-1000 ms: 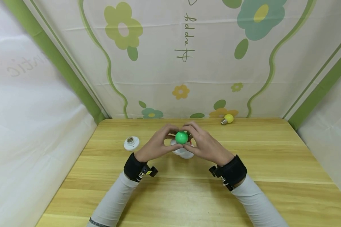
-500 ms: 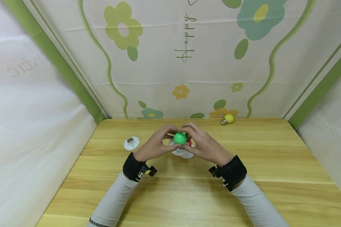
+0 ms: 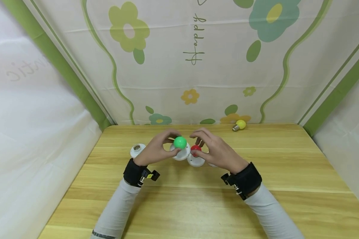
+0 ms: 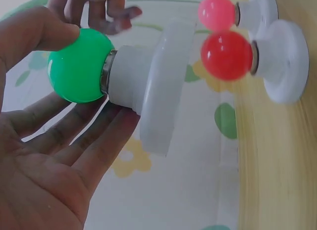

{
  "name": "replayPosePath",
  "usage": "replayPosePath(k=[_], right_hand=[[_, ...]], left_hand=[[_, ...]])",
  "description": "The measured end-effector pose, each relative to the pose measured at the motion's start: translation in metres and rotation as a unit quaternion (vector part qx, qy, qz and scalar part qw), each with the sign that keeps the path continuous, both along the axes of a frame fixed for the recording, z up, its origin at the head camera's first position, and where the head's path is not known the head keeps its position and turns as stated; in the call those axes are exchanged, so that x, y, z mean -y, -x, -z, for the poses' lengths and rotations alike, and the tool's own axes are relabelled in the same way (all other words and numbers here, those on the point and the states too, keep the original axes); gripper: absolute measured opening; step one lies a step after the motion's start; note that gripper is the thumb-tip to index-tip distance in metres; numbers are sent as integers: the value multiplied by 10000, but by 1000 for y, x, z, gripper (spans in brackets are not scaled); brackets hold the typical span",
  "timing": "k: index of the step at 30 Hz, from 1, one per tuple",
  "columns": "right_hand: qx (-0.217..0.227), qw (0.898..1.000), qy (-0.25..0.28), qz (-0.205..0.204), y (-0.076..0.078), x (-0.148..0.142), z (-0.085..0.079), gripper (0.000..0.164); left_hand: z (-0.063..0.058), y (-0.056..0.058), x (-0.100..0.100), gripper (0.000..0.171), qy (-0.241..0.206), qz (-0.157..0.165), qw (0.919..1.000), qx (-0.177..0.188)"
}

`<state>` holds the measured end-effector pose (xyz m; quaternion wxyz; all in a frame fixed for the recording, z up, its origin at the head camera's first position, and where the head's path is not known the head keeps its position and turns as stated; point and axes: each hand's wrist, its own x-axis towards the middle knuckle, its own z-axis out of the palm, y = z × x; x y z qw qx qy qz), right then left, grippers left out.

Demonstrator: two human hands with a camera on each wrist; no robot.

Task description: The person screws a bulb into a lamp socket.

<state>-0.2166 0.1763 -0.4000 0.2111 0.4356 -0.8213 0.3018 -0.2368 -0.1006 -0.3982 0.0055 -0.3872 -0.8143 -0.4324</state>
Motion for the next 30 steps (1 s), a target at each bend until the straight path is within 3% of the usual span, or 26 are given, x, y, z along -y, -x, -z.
replayPosePath(k=[12,30], right_hand=[[199,9997,134,-64,4,-6,1,57],[309,9994,138,-99,5,-5,2,53]], left_hand=[[15,16,16,43,32,-233,9971,724],[50,32,18,38,634,-440,9849,1551]])
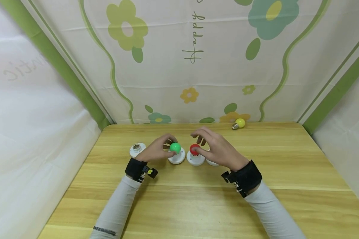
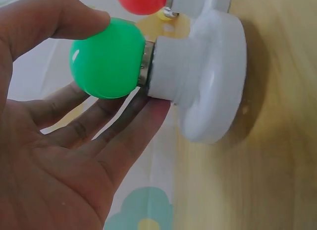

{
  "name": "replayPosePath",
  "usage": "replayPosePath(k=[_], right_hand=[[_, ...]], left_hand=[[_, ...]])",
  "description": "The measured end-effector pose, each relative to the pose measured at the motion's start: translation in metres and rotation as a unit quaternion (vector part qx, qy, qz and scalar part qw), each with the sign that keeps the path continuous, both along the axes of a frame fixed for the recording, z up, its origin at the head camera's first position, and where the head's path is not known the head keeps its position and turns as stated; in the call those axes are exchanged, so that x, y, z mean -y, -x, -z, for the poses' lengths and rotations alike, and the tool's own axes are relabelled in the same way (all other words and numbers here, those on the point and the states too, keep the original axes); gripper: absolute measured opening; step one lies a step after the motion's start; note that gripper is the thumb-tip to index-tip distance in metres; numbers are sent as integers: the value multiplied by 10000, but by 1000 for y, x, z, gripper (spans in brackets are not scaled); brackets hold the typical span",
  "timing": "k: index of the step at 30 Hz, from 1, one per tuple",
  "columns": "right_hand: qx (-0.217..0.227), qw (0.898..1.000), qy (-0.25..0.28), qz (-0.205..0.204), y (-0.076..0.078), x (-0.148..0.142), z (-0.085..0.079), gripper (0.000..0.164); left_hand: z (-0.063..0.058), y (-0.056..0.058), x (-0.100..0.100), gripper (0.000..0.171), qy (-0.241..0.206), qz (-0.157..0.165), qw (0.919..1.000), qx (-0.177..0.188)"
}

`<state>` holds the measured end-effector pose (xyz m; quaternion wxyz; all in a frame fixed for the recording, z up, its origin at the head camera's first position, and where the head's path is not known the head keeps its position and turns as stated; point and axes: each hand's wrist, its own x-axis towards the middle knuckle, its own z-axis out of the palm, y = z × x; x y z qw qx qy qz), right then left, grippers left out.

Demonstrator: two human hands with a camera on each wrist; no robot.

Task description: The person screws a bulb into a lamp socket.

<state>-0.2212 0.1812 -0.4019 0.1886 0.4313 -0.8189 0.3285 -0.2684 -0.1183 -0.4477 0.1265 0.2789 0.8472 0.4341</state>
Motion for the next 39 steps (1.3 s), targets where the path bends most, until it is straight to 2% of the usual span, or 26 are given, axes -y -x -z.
replayPosePath(k=[10,31,39], right_hand=[[51,10000,-8,-44,0,1,0,52],[12,10000,-85,5,-1,0,0,53],[-17,9999,-110,28,-1,0,0,51]], left_hand=[[6,2,1,38,17,-75,9997,234],[5,2,2,41,3,83,9990,445],[4,2,3,55,68,90,9991,418]])
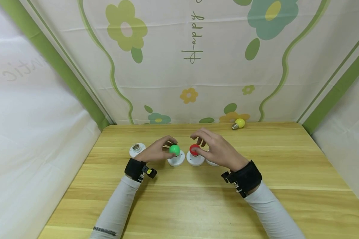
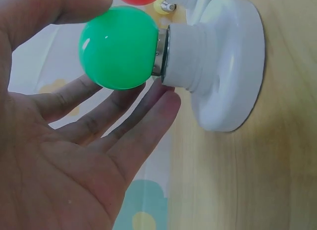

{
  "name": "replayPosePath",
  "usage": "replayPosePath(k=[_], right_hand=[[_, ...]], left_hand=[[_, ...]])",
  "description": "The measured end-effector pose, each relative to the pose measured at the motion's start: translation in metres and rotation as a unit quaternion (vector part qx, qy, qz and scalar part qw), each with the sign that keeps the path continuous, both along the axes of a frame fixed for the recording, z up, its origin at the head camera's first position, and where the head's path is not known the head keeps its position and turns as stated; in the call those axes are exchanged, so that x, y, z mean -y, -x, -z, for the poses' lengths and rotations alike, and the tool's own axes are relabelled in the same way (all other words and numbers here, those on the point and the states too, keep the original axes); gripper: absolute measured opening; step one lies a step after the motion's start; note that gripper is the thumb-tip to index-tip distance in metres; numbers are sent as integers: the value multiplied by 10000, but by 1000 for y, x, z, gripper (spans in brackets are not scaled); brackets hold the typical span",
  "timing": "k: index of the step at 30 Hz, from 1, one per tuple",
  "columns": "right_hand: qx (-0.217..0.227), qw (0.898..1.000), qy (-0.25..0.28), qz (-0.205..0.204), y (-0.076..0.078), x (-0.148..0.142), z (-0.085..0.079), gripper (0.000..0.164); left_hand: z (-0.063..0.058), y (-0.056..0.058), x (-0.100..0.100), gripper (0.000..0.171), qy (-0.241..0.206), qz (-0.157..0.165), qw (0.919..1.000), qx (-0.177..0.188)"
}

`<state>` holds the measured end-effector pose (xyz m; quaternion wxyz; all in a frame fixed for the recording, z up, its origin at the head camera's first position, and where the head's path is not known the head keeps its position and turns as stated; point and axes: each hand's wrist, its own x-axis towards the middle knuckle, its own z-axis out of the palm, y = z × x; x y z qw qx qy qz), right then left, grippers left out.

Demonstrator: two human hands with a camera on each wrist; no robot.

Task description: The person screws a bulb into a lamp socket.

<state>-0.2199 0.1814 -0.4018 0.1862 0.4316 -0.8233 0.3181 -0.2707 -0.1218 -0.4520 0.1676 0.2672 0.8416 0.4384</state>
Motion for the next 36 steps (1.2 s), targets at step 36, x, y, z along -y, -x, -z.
replayPosePath(k=[36], right_hand=[[-112,9986,-75,504,19,-31,13,35]], left_hand=[[-22,-5,32,32,-155,-756,9789,-1892]])
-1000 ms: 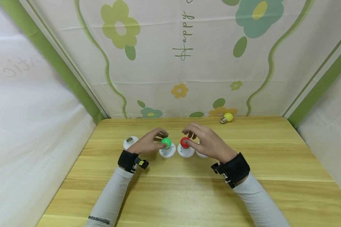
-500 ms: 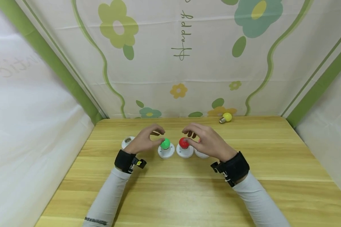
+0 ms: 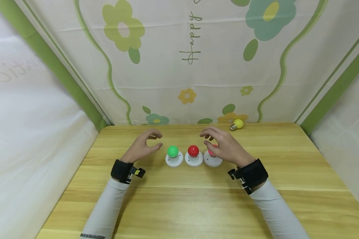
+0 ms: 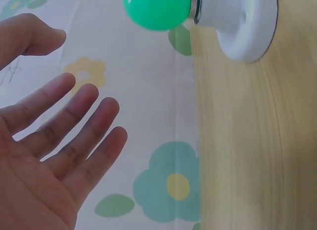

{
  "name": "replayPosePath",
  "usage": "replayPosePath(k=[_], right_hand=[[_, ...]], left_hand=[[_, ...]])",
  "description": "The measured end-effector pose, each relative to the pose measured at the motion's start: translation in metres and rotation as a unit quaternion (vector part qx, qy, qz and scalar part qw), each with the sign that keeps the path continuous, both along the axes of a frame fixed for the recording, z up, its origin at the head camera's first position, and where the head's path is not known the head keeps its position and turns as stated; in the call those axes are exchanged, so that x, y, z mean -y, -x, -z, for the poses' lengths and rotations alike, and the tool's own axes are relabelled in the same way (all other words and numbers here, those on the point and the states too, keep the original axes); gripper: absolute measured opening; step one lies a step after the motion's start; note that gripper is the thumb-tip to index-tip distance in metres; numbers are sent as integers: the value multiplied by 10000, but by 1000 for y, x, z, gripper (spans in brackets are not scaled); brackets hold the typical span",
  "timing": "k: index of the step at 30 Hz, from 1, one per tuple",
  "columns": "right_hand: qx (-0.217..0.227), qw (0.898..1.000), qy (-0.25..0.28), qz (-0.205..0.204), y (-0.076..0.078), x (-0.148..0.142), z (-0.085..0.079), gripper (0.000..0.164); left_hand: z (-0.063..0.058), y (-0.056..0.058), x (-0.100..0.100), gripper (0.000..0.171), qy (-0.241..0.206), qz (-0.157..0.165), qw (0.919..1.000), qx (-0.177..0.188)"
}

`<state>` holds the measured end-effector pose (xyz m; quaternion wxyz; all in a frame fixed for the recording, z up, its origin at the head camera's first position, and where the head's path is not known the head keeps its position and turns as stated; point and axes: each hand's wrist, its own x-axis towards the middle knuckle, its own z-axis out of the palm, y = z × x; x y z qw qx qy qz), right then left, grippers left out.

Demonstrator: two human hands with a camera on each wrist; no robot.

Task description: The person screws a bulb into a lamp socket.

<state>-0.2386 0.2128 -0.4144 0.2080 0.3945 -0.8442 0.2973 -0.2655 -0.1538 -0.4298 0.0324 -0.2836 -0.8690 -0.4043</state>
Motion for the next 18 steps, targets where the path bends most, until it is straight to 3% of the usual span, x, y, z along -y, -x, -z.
replayPosePath(k=[9,18], right_hand=[[219,9988,-203,394,8,-16,9,36],[365,9964,-267,718,22,-37,25,40]], left_hand=[[3,4,16,35,140,-194,9990,-365],[6,1,39,34,161,-352,9987,-318]])
